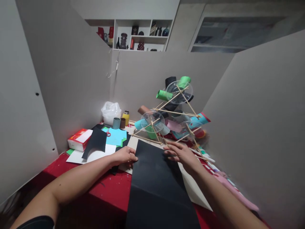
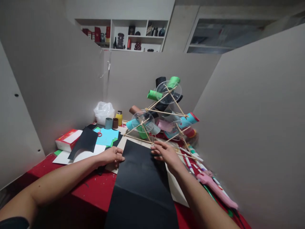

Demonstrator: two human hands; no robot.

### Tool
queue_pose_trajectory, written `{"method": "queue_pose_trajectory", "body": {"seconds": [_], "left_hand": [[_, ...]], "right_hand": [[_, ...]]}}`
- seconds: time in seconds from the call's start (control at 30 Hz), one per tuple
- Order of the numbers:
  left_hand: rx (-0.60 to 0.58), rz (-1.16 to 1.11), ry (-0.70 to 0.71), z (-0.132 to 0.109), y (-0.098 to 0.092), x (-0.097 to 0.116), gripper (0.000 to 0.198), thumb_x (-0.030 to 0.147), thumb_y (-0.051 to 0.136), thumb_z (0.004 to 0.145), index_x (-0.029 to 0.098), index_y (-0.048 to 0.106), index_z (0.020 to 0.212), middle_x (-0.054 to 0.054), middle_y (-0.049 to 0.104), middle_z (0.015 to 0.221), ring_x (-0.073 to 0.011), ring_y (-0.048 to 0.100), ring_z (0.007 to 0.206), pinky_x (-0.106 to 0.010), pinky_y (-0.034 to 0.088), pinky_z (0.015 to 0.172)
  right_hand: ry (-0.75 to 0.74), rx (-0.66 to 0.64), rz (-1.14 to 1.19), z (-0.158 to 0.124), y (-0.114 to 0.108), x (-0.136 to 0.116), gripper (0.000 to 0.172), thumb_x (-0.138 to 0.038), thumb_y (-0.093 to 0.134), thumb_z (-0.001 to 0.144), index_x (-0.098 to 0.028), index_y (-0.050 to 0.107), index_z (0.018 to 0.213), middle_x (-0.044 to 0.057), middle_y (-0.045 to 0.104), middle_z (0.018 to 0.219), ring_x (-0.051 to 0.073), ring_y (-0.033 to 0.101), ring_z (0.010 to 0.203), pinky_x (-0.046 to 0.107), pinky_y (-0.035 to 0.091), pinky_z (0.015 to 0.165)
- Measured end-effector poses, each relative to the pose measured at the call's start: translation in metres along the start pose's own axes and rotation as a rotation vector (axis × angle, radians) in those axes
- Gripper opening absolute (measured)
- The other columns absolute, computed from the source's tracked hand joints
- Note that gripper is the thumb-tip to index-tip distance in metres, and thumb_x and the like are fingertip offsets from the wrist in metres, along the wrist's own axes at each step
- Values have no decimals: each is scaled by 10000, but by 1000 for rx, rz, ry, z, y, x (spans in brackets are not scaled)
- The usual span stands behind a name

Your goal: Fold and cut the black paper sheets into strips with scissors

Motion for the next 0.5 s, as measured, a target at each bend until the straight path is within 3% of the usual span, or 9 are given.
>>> {"method": "queue_pose_trajectory", "body": {"seconds": [0.13,0.23,0.37,0.5], "left_hand": [[14,-43,31,-1,-1,7,350,367,762,569,164,479,614,54,500,504,-68,474,402,-203,415,416],[13,-50,41,-1,-1,10,379,391,777,570,165,475,613,58,480,505,-69,471,413,-203,414,419],[27,-58,58,-2,-2,14,404,419,779,578,166,465,606,64,460,503,-54,428,408,-197,400,413],[64,-81,83,-3,-5,18,398,443,775,594,153,509,653,46,498,544,-60,457,436,-203,412,440]], "right_hand": [[-52,197,-50,-1,-44,30,447,-345,663,709,-168,604,1115,132,646,1151,235,630,1008,249,522,598],[-16,240,-60,-4,-64,50,526,-383,672,697,-179,578,1172,121,648,1152,223,636,980,232,504,579],[57,98,-44,-12,-59,58,419,-408,718,659,-169,675,1000,87,729,839,195,674,681,224,463,479],[59,-129,104,-18,-38,45,334,-446,708,681,-211,696,918,50,741,794,224,689,709,269,507,531]]}}
Point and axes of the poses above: each hand's wrist, its own z-axis towards the middle knuckle, its own y-axis out of the palm, x = y × z, the point moved 8 cm from there along z, towards the middle knuckle
